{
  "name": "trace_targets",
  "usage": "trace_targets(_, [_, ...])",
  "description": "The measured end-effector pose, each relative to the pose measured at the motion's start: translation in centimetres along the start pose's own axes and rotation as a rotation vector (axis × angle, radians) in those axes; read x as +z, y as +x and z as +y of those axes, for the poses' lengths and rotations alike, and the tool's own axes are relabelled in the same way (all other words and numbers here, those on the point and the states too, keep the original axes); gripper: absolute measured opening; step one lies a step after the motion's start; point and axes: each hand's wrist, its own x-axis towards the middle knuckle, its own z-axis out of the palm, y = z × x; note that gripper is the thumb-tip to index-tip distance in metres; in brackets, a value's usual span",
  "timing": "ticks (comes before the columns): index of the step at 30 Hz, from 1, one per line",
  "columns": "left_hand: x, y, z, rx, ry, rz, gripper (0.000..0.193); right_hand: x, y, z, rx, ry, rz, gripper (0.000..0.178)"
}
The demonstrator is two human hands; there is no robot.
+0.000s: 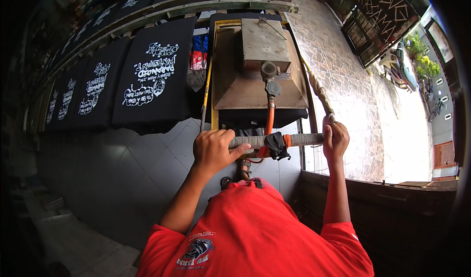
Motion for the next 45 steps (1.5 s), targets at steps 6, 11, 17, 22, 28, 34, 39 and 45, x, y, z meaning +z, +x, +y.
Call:
trace_targets(6, [0.2, -0.2, 0.1, 0.003, 0.017, 0.005, 0.056, 0.2, 0.0, -0.1, -0.003, 0.033, 0.020, 0.024])
trace_targets(11, [0.1, -0.2, 0.1, 0.016, 0.026, 0.017, 0.053, 0.1, 0.0, -0.5, -0.015, 0.035, 0.048, 0.024])
trace_targets(17, [0.2, -0.2, 0.1, 0.020, 0.021, 0.045, 0.053, 0.0, 0.1, -0.6, 0.006, 0.044, 0.044, 0.024])
trace_targets(22, [0.4, -0.3, 0.0, 0.028, 0.034, 0.054, 0.054, 0.2, 0.0, -0.2, 0.015, 0.023, 0.042, 0.023])
trace_targets(28, [0.4, -0.4, 0.0, 0.041, 0.070, 0.044, 0.057, 0.5, -0.1, -0.5, 0.007, 0.048, 0.109, 0.022])
trace_targets(34, [0.7, -0.5, -0.2, 0.053, 0.073, 0.070, 0.058, 0.3, 0.1, -0.5, 0.017, 0.000, 0.074, 0.026])
trace_targets(39, [0.7, -0.6, -0.3, 0.049, 0.062, 0.072, 0.056, 0.4, 0.1, -0.8, 0.031, 0.020, 0.120, 0.032])
trace_targets(45, [1.3, -0.8, -0.4, 0.054, 0.068, 0.115, 0.053, 0.9, -0.1, 0.0, 0.057, 0.006, 0.115, 0.040])
